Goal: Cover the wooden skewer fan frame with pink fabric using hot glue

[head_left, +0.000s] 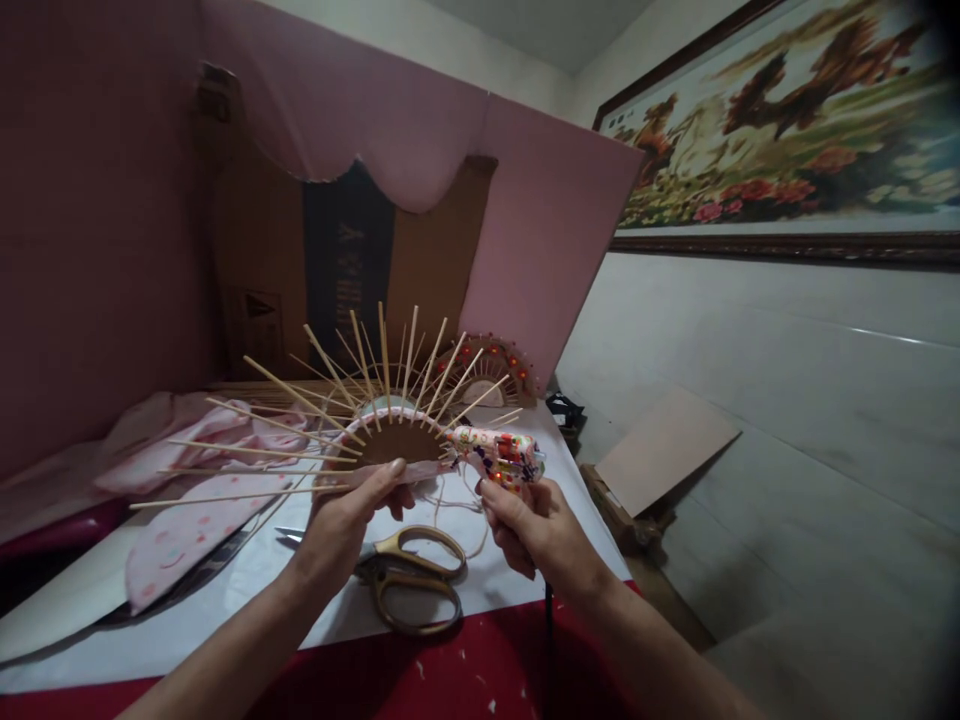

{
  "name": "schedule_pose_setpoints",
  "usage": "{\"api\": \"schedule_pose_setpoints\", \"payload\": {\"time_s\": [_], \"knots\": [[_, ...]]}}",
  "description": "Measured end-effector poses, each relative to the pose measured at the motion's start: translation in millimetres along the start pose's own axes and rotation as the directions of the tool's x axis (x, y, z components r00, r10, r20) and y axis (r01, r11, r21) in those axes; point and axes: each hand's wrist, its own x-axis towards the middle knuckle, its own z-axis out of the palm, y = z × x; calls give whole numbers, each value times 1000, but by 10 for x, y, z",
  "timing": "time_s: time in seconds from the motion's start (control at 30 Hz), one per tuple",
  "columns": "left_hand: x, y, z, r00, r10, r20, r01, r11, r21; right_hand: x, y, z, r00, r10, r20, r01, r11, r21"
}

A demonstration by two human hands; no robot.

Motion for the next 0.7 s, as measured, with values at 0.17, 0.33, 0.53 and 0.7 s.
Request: {"api": "schedule_pose_setpoints", "payload": {"time_s": [0.17, 0.33, 0.53, 0.7], "knots": [[-28, -19, 0, 1000, 0, 6, 0, 999, 51, 9, -24, 9, 1000, 2, 3, -2, 1000, 5], [-38, 5, 14, 1000, -1, 18, -1, 995, 103, 5, -28, 7, 999, 6, 34, -6, 1000, -22], [-52, 52, 44, 1000, 6, 14, -7, 996, 89, 30, 8, -1, 999, 11, 54, -12, 1000, 28], [-52, 31, 27, 1000, 25, 18, -26, 995, 101, 28, -35, -21, 995, 56, 88, -61, 997, 55]]}}
